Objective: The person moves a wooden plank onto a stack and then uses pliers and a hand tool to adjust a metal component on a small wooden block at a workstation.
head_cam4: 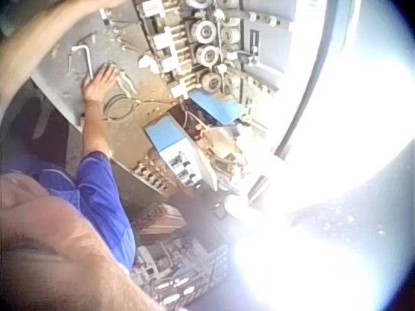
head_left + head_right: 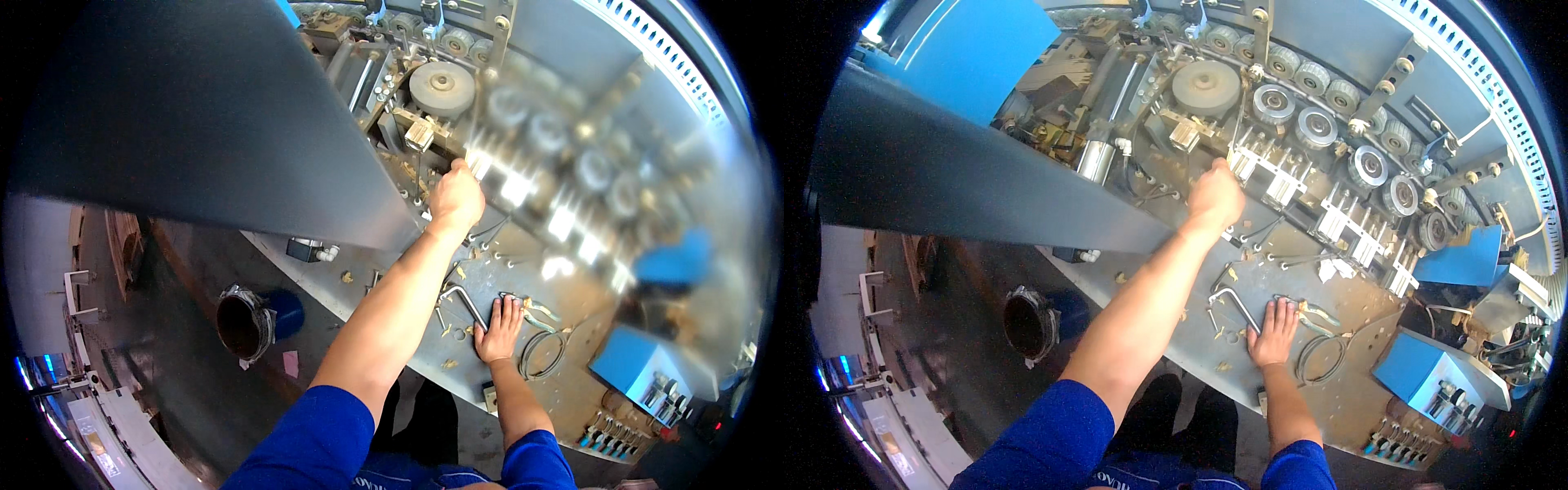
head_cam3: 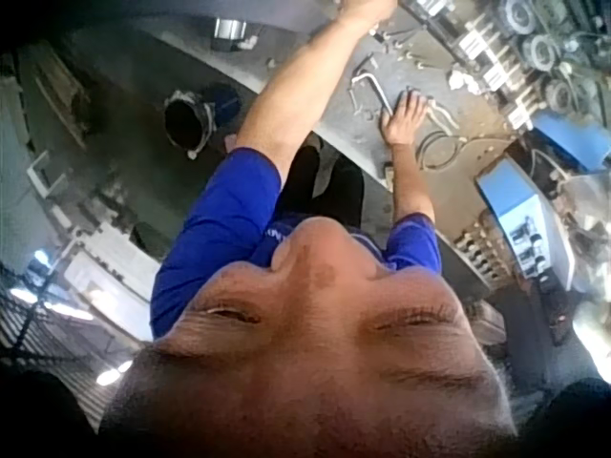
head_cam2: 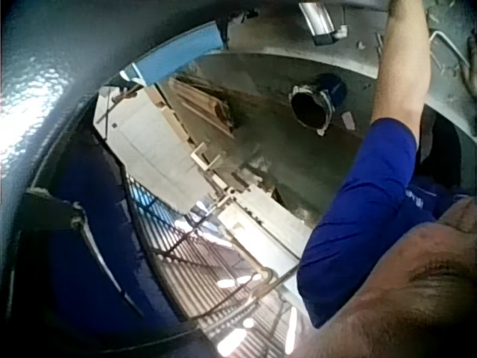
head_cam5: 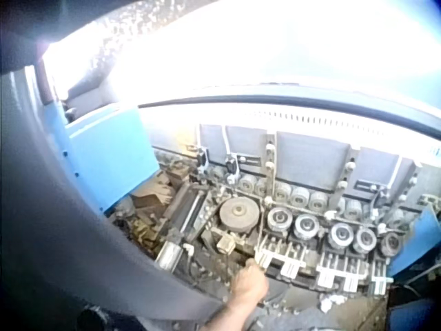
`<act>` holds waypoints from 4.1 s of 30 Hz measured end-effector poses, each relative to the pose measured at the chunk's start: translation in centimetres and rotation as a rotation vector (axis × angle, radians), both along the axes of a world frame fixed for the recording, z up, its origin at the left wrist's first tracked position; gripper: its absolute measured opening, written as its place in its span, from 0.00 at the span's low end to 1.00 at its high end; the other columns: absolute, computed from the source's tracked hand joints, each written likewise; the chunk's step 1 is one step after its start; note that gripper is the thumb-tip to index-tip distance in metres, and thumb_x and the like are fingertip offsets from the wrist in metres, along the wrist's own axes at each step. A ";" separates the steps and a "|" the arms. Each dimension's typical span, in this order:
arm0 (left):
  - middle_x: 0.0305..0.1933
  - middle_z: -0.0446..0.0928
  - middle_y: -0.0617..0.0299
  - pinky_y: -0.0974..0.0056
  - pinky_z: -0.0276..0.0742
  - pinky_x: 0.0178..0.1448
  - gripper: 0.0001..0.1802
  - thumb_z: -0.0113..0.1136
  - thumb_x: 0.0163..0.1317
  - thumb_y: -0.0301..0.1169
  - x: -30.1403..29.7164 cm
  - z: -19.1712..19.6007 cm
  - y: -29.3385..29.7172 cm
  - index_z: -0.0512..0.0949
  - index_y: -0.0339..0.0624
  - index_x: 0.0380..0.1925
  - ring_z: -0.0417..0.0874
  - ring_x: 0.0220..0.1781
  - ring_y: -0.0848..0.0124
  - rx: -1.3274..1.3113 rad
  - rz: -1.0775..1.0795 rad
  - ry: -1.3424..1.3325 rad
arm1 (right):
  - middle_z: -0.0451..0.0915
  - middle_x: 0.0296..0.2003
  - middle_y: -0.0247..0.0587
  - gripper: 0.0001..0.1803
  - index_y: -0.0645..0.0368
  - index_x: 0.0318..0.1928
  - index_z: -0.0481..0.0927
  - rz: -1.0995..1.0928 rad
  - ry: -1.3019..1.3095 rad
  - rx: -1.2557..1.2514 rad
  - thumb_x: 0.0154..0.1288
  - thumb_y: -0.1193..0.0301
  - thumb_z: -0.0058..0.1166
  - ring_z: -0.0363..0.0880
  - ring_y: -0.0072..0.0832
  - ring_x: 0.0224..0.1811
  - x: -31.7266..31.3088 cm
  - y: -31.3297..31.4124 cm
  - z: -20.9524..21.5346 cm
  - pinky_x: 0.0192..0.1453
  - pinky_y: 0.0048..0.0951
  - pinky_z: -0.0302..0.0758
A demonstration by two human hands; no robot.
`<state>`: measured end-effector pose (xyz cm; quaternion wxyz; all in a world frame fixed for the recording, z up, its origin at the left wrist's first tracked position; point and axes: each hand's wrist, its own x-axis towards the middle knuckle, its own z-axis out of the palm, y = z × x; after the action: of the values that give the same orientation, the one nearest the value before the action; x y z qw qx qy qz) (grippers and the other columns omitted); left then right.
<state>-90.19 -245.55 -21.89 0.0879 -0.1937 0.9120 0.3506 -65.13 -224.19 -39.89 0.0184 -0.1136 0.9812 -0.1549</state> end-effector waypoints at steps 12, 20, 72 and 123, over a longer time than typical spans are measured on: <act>0.36 0.83 0.35 0.43 0.81 0.51 0.16 0.57 0.63 0.29 5.0 -0.2 -0.4 0.69 0.32 0.47 0.86 0.44 0.40 -0.055 -0.064 0.033 | 0.53 0.76 0.56 0.45 0.64 0.73 0.62 -0.014 -0.020 -0.002 0.59 0.57 0.61 0.44 0.56 0.80 0.0 0.0 0.1 0.82 0.59 0.39; 0.34 0.83 0.35 0.42 0.81 0.47 0.09 0.48 0.66 0.26 3.7 0.7 0.3 0.69 0.33 0.44 0.86 0.40 0.39 -0.087 -0.005 0.138 | 0.55 0.76 0.56 0.45 0.64 0.72 0.63 -0.024 -0.029 0.006 0.58 0.57 0.62 0.46 0.55 0.80 0.0 0.0 0.2 0.82 0.58 0.41; 0.31 0.81 0.36 0.39 0.77 0.42 0.22 0.53 0.73 0.45 2.7 -2.5 0.1 0.80 0.36 0.30 0.82 0.36 0.35 -0.125 0.140 0.293 | 0.55 0.76 0.53 0.45 0.62 0.72 0.63 -0.031 -0.038 -0.009 0.58 0.56 0.63 0.45 0.52 0.81 0.0 0.4 -0.2 0.82 0.58 0.42; 0.35 0.84 0.41 0.40 0.78 0.46 0.20 0.50 0.73 0.46 1.8 -1.3 -1.1 0.80 0.41 0.35 0.85 0.42 0.39 -0.113 0.072 0.196 | 0.54 0.76 0.54 0.45 0.63 0.72 0.63 -0.031 -0.037 -0.013 0.58 0.56 0.63 0.45 0.53 0.80 -0.1 0.3 -0.1 0.82 0.58 0.42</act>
<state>-88.38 -246.63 -23.18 -0.0254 -0.1956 0.9271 0.3188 -65.24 -223.94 -39.97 0.0333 -0.0956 0.9814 -0.1634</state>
